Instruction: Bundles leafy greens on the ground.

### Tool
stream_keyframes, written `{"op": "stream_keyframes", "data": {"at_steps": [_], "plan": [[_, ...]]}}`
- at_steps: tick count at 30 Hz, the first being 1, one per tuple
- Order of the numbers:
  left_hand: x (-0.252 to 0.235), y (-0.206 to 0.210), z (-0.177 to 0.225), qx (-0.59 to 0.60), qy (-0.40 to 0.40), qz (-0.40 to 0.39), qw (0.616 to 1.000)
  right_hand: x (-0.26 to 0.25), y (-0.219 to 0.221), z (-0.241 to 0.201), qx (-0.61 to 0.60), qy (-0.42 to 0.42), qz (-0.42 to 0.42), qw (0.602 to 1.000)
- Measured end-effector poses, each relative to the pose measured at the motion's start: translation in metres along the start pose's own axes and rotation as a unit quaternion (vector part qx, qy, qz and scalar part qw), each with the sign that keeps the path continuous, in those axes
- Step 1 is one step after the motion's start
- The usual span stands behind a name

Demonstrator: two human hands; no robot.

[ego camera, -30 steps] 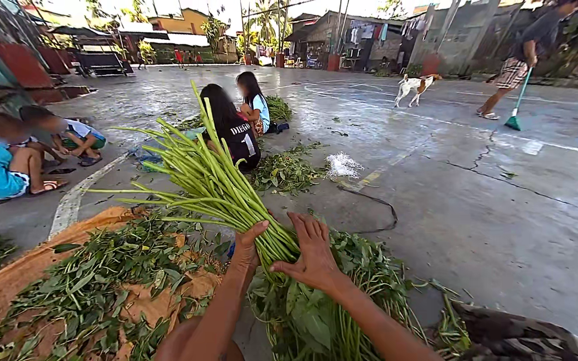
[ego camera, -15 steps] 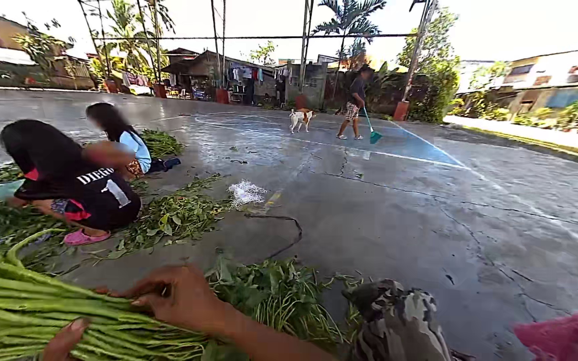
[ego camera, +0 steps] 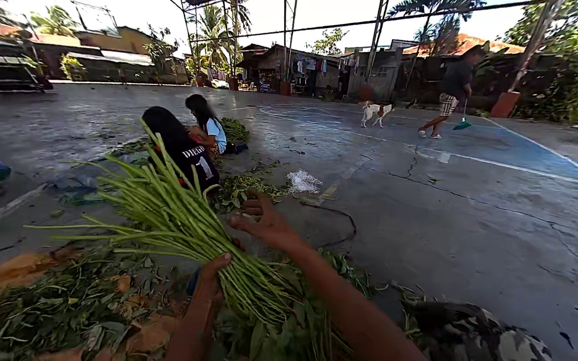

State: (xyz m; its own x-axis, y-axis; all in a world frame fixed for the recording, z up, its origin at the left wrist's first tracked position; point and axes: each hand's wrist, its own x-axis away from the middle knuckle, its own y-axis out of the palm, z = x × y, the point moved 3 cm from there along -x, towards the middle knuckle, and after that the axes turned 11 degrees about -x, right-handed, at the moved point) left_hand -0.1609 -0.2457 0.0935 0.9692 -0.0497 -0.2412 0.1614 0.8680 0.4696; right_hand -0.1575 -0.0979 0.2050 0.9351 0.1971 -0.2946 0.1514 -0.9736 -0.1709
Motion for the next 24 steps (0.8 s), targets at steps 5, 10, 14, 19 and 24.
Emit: {"op": "stream_keyframes", "data": {"at_steps": [5,10,14,19,24], "plan": [[0.005,0.013,-0.009,-0.137,-0.012,-0.052,0.989,-0.005,0.043,0.002,0.009,0.012,0.058,0.998],[0.005,0.009,-0.005,-0.181,-0.030,-0.083,0.979,-0.005,0.043,0.020,-0.059,-0.044,0.114,0.991],[0.006,0.008,-0.004,-0.184,-0.034,-0.077,0.979,-0.005,0.044,0.023,-0.088,-0.071,0.126,0.986],[0.005,0.016,0.000,-0.205,-0.002,-0.044,0.978,-0.015,0.043,0.024,-0.115,-0.063,0.095,0.987],[-0.004,0.001,0.021,-0.167,0.078,-0.066,0.981,-0.015,0.020,0.003,-0.109,-0.055,-0.131,0.984]]}}
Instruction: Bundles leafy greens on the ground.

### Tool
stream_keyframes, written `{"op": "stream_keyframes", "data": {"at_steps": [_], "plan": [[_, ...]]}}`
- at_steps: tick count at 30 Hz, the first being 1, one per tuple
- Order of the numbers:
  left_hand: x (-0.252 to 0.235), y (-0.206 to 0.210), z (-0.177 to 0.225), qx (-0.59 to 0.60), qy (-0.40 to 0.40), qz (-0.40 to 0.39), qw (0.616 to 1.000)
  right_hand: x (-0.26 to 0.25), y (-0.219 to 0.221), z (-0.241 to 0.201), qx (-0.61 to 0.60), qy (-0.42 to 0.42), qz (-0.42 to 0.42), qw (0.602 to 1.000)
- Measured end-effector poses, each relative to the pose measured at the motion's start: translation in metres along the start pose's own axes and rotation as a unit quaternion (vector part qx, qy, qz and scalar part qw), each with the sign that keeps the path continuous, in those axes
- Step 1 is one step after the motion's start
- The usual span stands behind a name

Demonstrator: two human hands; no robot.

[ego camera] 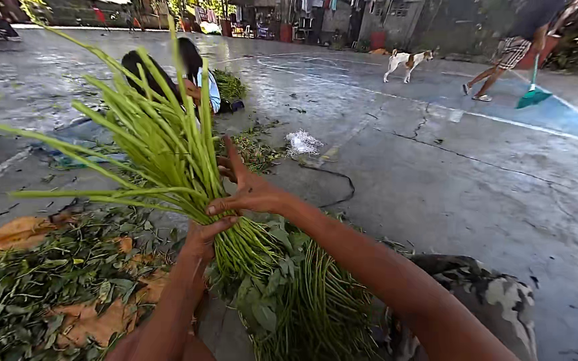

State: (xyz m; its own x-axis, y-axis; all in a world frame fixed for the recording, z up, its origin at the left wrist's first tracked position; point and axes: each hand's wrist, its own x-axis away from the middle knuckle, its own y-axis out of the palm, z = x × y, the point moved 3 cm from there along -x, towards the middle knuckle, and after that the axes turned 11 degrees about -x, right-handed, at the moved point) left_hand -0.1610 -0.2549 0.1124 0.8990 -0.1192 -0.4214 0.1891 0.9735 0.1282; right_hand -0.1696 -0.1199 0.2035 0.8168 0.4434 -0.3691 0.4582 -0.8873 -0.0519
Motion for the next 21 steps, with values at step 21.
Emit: {"op": "stream_keyframes", "data": {"at_steps": [21], "plan": [[-0.005,-0.178,0.019,0.214,0.148,0.391,0.883,0.240,-0.114,0.187,0.563,0.020,-0.356,0.746]]}}
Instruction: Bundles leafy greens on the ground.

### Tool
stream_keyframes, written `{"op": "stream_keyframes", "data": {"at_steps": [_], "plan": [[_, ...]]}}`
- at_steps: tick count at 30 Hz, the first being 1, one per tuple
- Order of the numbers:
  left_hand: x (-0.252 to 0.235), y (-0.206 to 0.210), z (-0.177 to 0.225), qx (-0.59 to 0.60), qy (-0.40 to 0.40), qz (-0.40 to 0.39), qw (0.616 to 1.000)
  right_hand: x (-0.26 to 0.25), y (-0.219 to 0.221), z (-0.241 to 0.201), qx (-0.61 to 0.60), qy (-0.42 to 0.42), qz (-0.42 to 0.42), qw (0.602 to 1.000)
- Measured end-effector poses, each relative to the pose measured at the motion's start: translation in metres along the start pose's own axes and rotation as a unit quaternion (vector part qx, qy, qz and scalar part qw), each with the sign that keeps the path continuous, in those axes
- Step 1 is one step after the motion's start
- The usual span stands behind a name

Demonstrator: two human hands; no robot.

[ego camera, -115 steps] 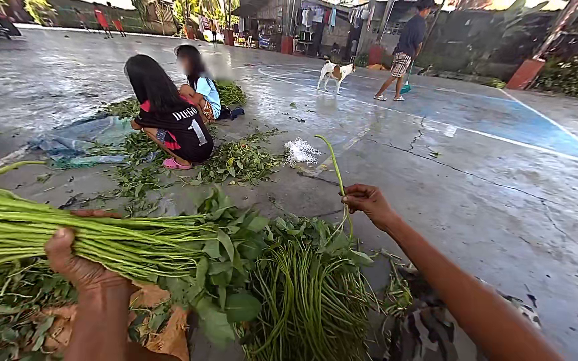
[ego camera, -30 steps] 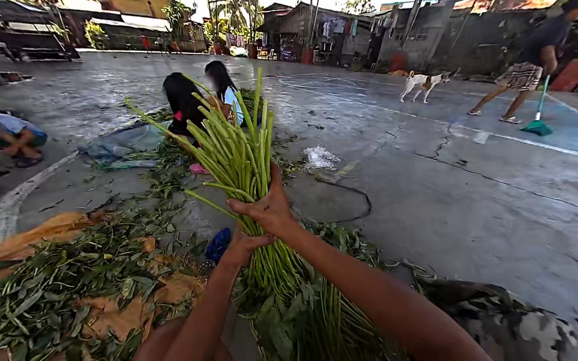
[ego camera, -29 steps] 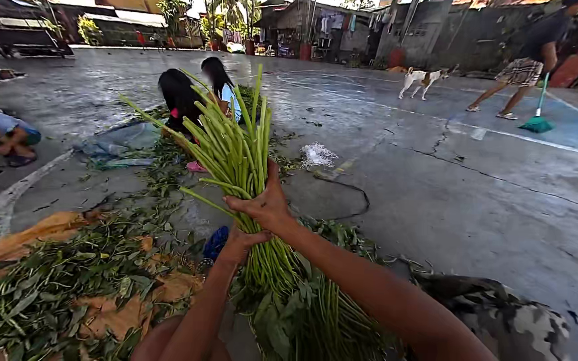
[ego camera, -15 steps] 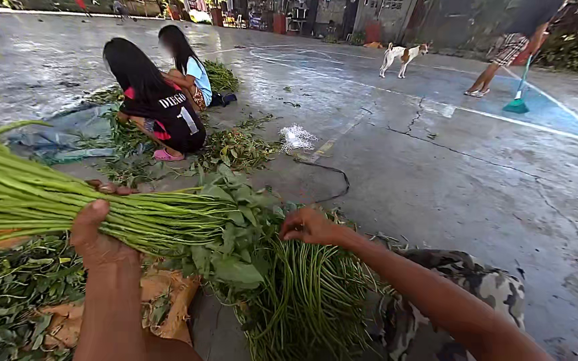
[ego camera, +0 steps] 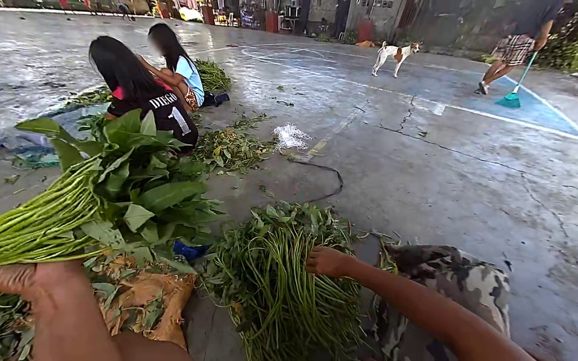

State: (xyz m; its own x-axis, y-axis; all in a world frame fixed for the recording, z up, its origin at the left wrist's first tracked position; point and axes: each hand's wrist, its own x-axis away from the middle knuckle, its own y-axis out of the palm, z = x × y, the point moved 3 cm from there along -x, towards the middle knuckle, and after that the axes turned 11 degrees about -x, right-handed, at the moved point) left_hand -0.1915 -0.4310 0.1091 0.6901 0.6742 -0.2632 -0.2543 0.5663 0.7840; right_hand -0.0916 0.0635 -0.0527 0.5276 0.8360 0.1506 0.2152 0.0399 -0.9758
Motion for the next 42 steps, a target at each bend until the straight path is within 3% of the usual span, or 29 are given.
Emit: {"op": "stream_keyframes", "data": {"at_steps": [4,8,12,15,19,25,34,42], "plan": [[-0.001,0.005,-0.002,-0.029,0.008,-0.079,0.996,0.016,-0.048,0.005,0.013,0.001,0.087,0.996],[0.019,0.027,0.002,-0.119,0.006,-0.161,0.980,0.061,-0.123,0.019,-0.111,0.112,0.198,0.967],[0.043,0.052,-0.003,-0.193,-0.008,-0.199,0.961,0.106,-0.168,0.041,-0.281,0.172,0.374,0.867],[0.064,0.063,-0.015,-0.221,-0.043,-0.233,0.946,0.110,-0.181,0.041,-0.418,0.176,0.427,0.782],[0.095,0.079,-0.035,-0.225,-0.085,-0.282,0.929,0.079,-0.193,0.015,-0.483,0.147,0.458,0.731],[0.129,0.093,-0.060,-0.216,-0.170,-0.338,0.900,0.009,-0.210,-0.040,-0.483,0.141,0.455,0.734],[0.150,0.097,-0.081,-0.131,-0.228,-0.381,0.887,-0.080,-0.185,-0.063,-0.539,0.103,0.446,0.707],[0.153,0.093,-0.080,-0.134,-0.267,-0.310,0.903,-0.092,-0.185,-0.063,-0.497,0.047,0.455,0.737]]}}
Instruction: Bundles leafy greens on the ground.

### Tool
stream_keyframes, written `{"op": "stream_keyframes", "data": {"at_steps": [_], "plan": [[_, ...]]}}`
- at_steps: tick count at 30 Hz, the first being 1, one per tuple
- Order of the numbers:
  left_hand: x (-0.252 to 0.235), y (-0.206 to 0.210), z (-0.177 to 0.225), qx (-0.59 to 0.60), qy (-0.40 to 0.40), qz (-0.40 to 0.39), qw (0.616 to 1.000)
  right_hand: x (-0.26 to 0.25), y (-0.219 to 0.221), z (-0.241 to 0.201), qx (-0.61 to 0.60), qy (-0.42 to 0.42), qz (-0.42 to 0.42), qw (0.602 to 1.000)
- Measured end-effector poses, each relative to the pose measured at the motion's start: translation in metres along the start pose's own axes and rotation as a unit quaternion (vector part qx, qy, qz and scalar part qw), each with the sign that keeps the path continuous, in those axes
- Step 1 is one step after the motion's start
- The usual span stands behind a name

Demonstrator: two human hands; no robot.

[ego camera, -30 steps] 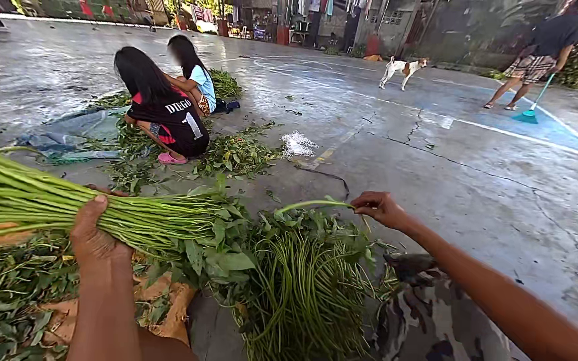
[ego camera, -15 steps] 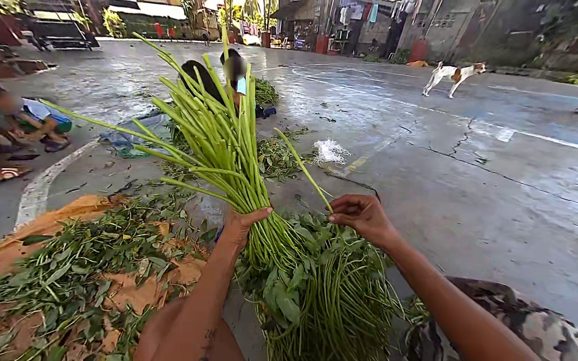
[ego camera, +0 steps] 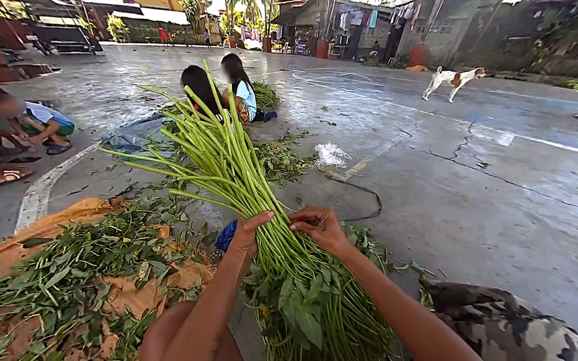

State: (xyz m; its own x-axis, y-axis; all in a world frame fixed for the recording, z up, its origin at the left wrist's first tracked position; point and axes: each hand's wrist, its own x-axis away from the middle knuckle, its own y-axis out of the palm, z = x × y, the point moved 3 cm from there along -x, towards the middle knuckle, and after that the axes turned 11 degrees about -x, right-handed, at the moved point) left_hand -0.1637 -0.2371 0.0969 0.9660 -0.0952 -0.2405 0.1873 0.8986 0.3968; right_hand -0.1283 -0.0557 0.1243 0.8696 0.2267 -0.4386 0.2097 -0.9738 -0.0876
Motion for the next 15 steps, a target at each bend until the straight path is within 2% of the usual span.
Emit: {"op": "stream_keyframes", "data": {"at_steps": [3,7,10,13,15], "plan": [[0.000,-0.001,-0.002,0.015,-0.005,0.012,1.000,-0.001,0.004,-0.001,-0.013,-0.009,0.017,1.000],[-0.003,-0.001,-0.003,0.030,-0.003,-0.045,0.999,-0.001,0.008,0.001,0.000,-0.013,0.015,1.000],[-0.002,0.000,-0.003,0.033,-0.005,-0.058,0.998,0.004,0.013,0.002,0.073,-0.031,0.032,0.996],[-0.002,0.003,-0.006,0.038,-0.002,-0.055,0.998,0.010,0.020,-0.006,0.171,-0.077,0.086,0.979],[-0.001,0.006,-0.005,0.045,-0.007,-0.056,0.997,0.007,0.023,-0.013,0.187,-0.079,0.100,0.974]]}}
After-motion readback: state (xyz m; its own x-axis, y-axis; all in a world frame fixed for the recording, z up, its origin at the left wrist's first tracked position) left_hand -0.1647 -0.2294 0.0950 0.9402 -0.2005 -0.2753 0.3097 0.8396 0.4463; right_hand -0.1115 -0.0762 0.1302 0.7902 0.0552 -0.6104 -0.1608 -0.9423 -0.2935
